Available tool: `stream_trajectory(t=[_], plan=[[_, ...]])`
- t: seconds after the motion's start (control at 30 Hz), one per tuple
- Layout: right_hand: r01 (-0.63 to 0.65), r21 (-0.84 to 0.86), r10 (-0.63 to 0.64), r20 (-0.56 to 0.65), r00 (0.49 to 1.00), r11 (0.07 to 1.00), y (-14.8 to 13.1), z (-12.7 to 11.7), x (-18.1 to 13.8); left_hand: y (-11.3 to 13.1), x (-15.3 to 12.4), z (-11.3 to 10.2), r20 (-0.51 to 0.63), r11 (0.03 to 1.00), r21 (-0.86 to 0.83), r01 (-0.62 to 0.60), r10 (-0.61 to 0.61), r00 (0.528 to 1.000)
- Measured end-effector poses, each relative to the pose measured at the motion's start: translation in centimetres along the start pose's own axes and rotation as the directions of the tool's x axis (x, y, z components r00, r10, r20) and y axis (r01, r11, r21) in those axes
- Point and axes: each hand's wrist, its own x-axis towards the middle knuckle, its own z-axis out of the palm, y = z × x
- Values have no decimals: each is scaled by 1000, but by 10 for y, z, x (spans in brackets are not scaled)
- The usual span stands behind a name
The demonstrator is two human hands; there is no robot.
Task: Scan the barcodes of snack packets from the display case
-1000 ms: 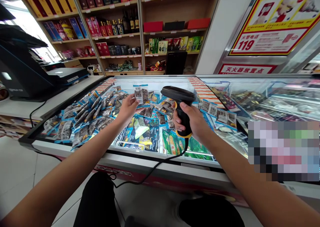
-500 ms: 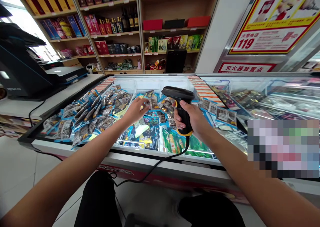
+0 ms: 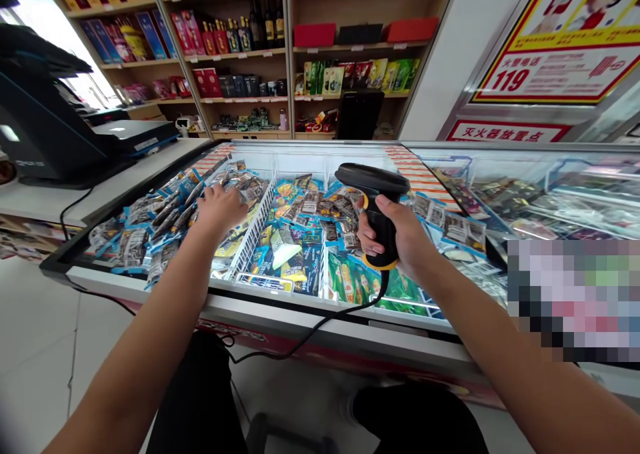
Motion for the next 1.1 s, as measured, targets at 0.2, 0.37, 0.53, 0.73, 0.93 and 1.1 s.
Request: stream_trajectory(t=[0.2,0.37,0.53,0.73,0.93,1.1], plan=[[-2,-22,3,15,1000,1000,0,-2,0,-28,-5,-12,159,989,145,-37,14,987],[-3,-33,3,3,1000,999,0,-3,1,-19,-8,-14,129,983,174,-56,33,991],[-10,-32,9,-15,1000,999,0,-2,1,-12,-10,-23,102,988,145,-49,34,994],[-4,-60,3,-6,1000,998,-3,0,-1,-1,-16,-32,74,997,80,11,-17,997],[-8,-61,9,3,1000,998,-2,-2,-1,4,-13,-27,-222,990,-108,-96,70,972],[-35,-81,35,5,999,996,-3,-2,0,4,2,-9,-438,864,-340,-370,203,876]])
